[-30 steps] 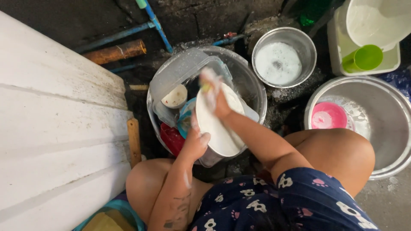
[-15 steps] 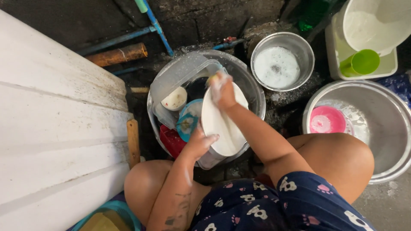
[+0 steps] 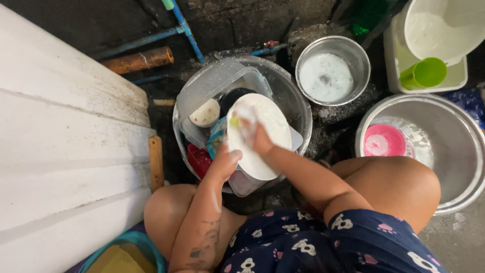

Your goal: The person washes several plastic bowls, a colander, and plates by hand using a sponge and soapy water in a basin.

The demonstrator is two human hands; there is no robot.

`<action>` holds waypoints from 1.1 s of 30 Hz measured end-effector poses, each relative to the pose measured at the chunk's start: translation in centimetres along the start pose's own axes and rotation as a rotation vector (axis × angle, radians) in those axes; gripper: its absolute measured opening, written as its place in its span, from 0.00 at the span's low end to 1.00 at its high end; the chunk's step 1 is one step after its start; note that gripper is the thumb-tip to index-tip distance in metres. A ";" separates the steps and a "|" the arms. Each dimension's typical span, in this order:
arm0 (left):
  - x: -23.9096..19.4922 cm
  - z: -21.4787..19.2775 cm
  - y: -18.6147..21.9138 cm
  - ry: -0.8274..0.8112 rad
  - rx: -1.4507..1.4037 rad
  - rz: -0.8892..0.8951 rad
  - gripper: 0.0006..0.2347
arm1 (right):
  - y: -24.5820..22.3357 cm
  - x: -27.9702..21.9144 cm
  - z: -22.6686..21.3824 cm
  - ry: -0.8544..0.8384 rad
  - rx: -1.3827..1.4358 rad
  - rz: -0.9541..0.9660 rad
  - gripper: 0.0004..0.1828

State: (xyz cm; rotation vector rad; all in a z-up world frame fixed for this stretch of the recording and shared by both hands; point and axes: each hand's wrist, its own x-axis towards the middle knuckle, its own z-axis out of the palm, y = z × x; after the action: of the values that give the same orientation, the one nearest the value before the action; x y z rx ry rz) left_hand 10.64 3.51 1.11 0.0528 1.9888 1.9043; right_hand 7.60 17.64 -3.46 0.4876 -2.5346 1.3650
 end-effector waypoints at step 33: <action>1.3 -0.3 -1.5 -0.014 0.148 0.074 0.39 | 9.4 -2.4 4.2 0.485 -0.002 -0.098 0.11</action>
State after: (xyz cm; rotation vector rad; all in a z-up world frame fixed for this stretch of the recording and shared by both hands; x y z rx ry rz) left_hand 9.72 3.46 -0.68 0.1816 2.1426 1.7916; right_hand 6.01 19.35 -13.78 0.2376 -2.0916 1.2613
